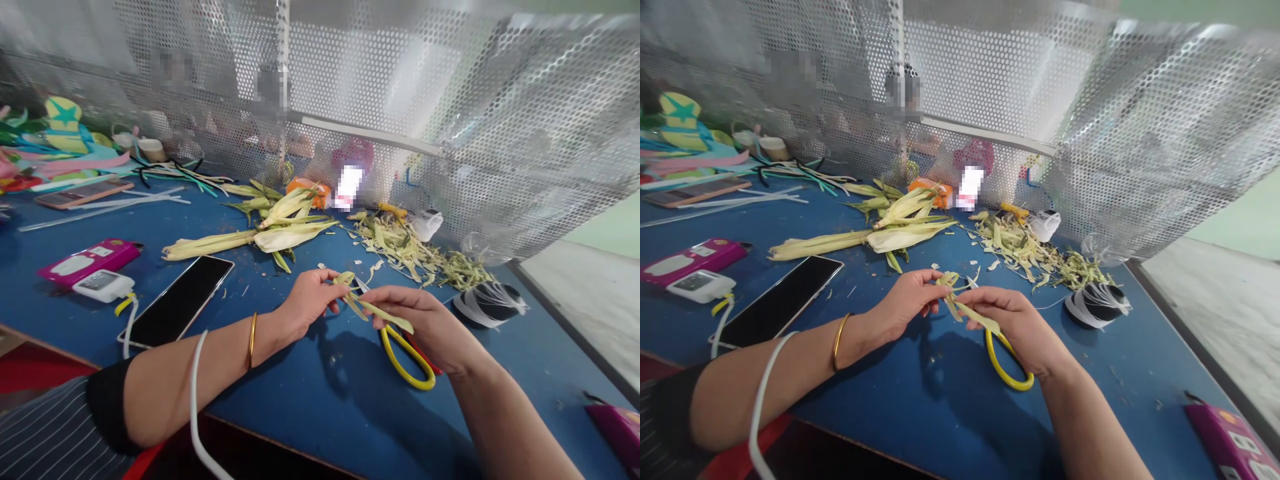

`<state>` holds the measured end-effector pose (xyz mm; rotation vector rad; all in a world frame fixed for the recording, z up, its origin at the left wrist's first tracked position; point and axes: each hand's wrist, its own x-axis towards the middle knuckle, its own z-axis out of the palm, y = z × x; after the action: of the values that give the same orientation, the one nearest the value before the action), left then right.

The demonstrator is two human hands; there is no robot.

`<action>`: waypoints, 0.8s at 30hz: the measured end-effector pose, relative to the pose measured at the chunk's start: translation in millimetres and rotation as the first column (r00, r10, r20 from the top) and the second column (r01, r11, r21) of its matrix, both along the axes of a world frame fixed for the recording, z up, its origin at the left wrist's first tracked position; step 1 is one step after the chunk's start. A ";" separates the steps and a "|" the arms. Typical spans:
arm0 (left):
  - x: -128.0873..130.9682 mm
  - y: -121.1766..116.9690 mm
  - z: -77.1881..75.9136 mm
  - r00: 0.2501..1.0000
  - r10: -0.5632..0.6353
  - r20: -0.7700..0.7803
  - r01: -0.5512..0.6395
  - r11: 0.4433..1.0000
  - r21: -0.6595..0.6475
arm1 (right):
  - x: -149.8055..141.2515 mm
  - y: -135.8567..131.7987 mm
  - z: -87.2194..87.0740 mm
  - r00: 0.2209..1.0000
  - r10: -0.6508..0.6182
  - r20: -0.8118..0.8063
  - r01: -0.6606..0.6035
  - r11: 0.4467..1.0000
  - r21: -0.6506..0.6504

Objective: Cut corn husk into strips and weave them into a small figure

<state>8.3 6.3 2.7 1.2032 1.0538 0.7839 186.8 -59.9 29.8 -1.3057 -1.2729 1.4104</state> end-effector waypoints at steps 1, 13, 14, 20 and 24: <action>0.1 -0.3 -0.1 1.000 0.001 0.000 -0.001 1.000 -0.006 | -1.4 0.5 -2.5 1.000 0.007 -0.005 -0.007 1.000 0.012; 1.0 -5.0 -3.5 0.999 -0.050 0.008 0.051 0.998 -0.035 | -18.4 2.8 -16.7 0.931 -0.293 0.217 0.209 0.917 0.341; 0.9 -4.9 -3.1 0.999 -0.048 0.016 0.049 0.998 -0.032 | -19.0 2.6 -17.7 0.937 -0.266 0.226 0.195 0.936 0.292; 0.2 -5.3 0.9 0.999 -0.033 0.019 0.033 0.999 -0.016 | -19.7 5.6 -25.0 0.916 -0.260 0.307 0.198 0.956 0.217; 1.3 -6.6 2.2 0.999 -0.033 0.010 0.034 0.999 -0.021 | -19.0 7.6 -27.3 0.895 -0.277 0.350 0.177 0.940 0.291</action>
<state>9.6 -0.3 4.8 1.1951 1.0290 0.7504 167.8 -52.3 2.5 -1.5443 -1.4430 0.8155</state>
